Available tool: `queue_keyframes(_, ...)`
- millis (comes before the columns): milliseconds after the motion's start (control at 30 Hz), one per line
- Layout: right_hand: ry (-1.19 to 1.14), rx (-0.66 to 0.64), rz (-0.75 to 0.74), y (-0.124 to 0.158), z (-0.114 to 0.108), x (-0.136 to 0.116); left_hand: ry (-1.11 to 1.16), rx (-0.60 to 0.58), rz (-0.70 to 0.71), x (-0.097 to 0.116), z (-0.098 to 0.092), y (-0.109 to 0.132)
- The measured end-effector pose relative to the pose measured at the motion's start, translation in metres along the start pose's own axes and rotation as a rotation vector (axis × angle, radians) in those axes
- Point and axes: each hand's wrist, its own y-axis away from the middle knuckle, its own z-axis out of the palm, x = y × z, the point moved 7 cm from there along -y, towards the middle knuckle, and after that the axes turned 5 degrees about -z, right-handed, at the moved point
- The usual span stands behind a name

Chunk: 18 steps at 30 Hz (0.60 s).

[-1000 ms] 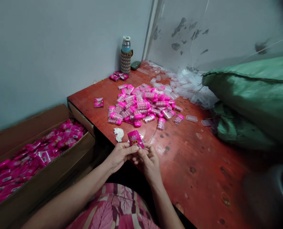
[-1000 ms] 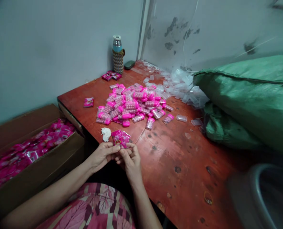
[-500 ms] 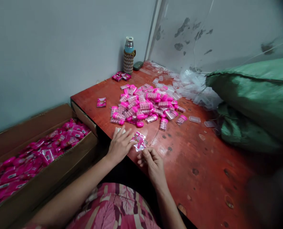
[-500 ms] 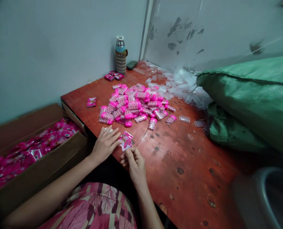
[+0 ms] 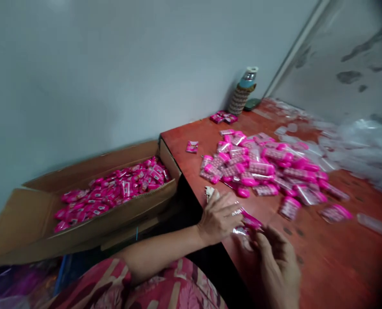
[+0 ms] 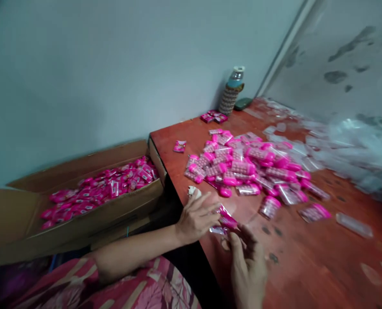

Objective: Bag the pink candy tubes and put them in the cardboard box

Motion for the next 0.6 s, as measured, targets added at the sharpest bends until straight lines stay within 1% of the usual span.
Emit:
queue_keyframes(67,-0.094,0.003,0.028,-0.005,0.003,-0.001,0.078,-0.003,0.008,0.009,-0.003,0.001)
queue_keyframes(133,-0.161,0.002,0.058,-0.009,0.004,-0.001,0.195,-0.019,-0.021,0.016,-0.007,0.001)
queue_keyframes(200,-0.155,0.005,0.065,-0.013,0.003,-0.004,0.344,-0.019,-0.137,0.014,-0.012,-0.001)
queue_keyframes(267,-0.130,-0.015,0.060,-0.015,0.002,-0.008,0.522,-0.032,-0.320,0.003,-0.013,-0.001)
queue_keyframes(300,-0.129,-0.047,0.052,-0.014,0.003,-0.012,0.611,-0.065,-0.416,-0.003,-0.010,0.000)
queue_keyframes(333,-0.130,-0.090,0.040,-0.013,0.005,-0.015,0.704,-0.122,-0.495,-0.006,-0.005,0.002)
queue_keyframes(400,-0.130,-0.218,-0.012,-0.009,0.011,-0.023,0.825,-0.295,-0.591,-0.008,0.010,0.008)
queue_keyframes(467,-0.065,-0.341,-0.050,-0.007,0.017,-0.027,0.903,-0.335,-0.716,-0.014,0.020,0.015)
queue_keyframes(533,0.047,-0.397,-0.125,-0.013,0.014,-0.030,0.986,-0.349,-0.774,-0.016,0.026,0.018)
queue_keyframes(600,0.260,-0.384,-0.256,-0.028,0.002,-0.037,1.094,-0.356,-0.852,-0.015,0.030,0.022)
